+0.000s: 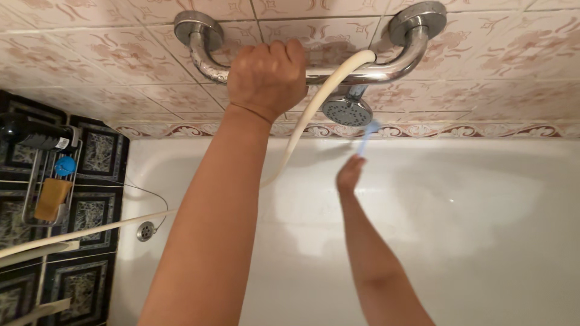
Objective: The person cleans the interior and edges of a bathtub using a handheld cleaning brush.
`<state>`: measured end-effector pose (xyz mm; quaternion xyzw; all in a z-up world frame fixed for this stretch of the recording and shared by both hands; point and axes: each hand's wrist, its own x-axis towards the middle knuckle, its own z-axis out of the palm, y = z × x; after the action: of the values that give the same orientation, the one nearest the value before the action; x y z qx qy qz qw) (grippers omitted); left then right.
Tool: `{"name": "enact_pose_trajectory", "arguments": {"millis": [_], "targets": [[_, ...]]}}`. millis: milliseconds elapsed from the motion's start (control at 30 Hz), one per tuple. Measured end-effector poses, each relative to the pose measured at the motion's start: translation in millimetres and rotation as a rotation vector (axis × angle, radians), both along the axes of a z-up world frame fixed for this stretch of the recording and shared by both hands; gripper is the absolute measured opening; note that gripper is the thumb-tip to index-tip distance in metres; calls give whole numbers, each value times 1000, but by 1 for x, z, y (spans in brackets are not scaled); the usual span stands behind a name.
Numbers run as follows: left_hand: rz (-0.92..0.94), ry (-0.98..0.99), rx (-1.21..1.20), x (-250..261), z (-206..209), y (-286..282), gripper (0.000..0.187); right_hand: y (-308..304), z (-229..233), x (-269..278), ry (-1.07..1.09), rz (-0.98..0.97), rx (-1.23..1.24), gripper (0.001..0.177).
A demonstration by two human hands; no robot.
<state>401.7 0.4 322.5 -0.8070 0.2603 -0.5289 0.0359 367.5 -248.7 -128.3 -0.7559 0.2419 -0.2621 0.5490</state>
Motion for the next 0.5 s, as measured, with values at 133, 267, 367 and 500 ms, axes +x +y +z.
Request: {"name": "enact_pose_trajectory", "arguments": {"millis": [133,267,367,500], "targets": [[0,-13,8,1,0,2,14,39,10,-27,314,239,-438,39],[0,0,5,3,-1,2,11,-19,12,-33,292,101,-693,38],[8,-5,10,2,-2,3,9,-88,12,-46,335,-146,-542,41],[-11,-17,11,2,-4,3,8,-110,8,-47,235,-94,-173,45]]}}
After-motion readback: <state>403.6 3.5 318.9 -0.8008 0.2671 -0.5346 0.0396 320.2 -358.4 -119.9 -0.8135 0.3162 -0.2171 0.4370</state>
